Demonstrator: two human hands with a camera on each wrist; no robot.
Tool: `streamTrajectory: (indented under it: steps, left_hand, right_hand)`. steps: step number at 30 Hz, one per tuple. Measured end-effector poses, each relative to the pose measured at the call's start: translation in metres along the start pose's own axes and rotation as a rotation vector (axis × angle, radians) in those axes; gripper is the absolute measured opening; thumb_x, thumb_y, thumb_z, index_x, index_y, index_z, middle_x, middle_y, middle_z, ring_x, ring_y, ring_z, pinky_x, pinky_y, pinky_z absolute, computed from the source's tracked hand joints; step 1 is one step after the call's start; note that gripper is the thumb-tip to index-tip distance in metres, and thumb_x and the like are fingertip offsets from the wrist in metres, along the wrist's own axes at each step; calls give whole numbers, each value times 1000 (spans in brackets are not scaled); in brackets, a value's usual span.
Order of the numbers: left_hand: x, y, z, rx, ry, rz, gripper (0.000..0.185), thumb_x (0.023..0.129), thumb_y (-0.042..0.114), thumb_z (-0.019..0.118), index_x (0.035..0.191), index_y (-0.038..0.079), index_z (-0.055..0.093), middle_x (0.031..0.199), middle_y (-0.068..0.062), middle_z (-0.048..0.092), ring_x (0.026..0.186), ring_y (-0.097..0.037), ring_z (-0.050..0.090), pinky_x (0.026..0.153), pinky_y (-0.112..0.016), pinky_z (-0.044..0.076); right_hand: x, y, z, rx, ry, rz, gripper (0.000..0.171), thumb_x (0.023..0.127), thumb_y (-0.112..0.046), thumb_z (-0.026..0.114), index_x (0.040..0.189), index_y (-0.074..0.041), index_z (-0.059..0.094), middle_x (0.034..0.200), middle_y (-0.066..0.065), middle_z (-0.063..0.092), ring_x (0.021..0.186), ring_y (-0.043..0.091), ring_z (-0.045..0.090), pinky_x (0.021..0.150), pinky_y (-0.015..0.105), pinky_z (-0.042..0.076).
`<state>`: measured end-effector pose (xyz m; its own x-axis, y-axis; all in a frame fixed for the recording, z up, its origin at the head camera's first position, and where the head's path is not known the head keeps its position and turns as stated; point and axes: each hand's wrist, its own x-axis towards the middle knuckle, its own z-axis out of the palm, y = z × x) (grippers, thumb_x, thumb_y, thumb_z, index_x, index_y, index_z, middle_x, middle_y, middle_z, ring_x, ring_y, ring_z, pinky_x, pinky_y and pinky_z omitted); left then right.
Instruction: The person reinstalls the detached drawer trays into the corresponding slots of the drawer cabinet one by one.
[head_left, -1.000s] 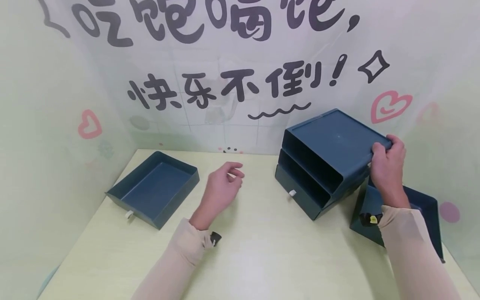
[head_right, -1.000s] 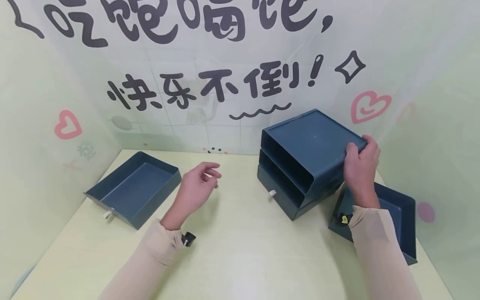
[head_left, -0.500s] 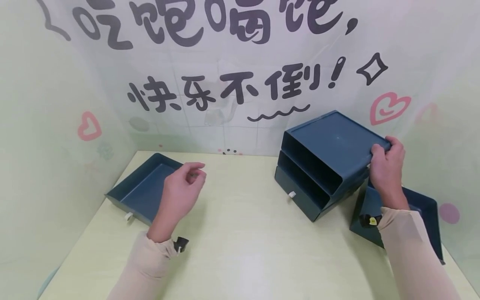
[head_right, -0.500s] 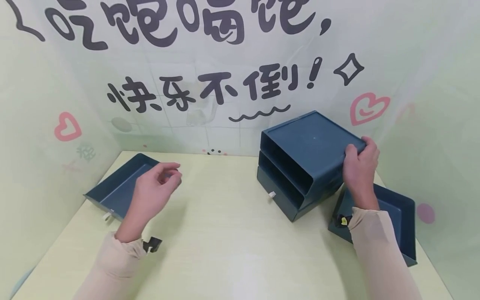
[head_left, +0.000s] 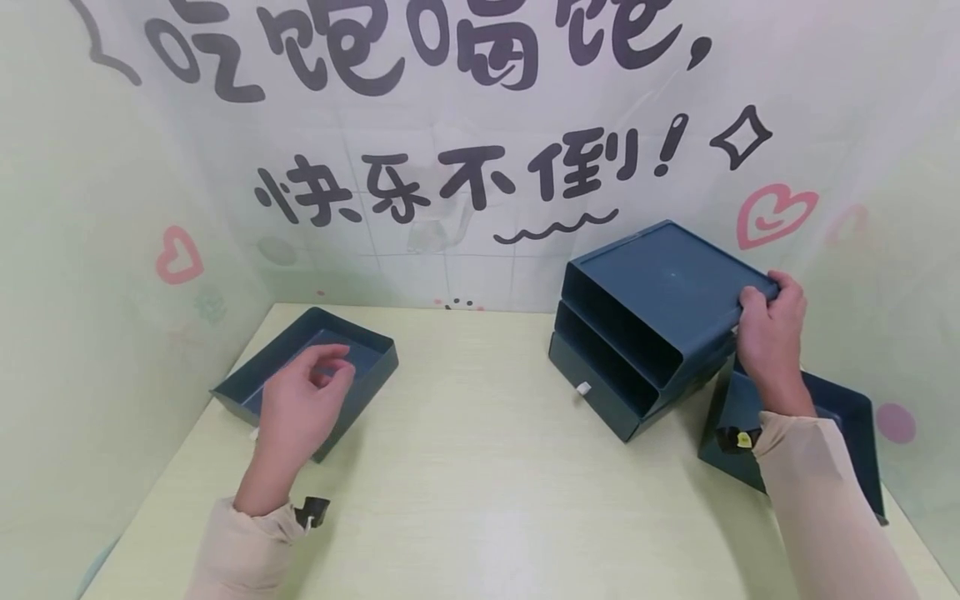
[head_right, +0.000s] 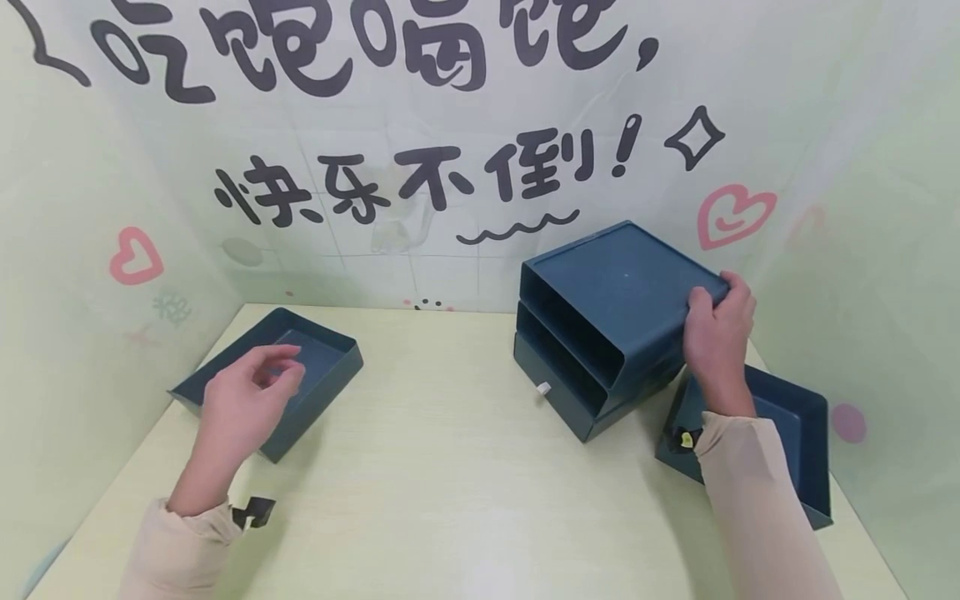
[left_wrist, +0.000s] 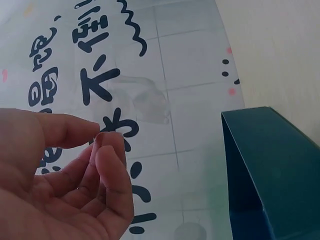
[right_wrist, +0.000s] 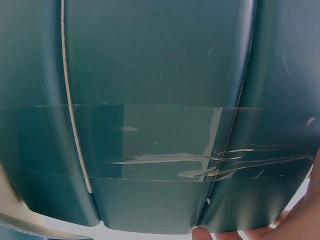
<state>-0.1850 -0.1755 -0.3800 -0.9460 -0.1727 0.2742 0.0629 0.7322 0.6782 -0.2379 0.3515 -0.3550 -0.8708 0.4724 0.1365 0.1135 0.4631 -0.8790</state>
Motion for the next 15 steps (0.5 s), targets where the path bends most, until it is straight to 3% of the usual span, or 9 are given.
streamTrajectory:
  steps: [6, 9, 15]
  left_hand:
    - [-5, -24, -14, 47, 52, -5, 32, 94, 14, 64, 125, 11, 70, 109, -7, 69, 83, 5, 56, 68, -15, 45]
    - [-7, -36, -23, 31, 67, -44, 35, 93, 14, 65, 128, 10, 69, 114, -11, 66, 81, 15, 49, 69, -12, 43]
    - [-8, -59, -38, -1, 68, -184, 47, 98, 32, 65, 137, 6, 61, 123, -15, 64, 85, 10, 47, 74, -16, 42]
  right_hand:
    - [0, 1, 0, 0, -6, 0, 67, 103, -38, 26, 162, -9, 11, 165, 17, 12, 146, 36, 20, 125, 54, 19]
    - [0, 1, 0, -2, -8, 5, 67, 103, -38, 25, 162, -9, 11, 165, 17, 12, 146, 36, 20, 125, 54, 19]
    - [0, 1, -1, 2, -15, 7, 67, 104, -39, 25, 162, -10, 10, 165, 17, 11, 146, 35, 19, 125, 54, 18]
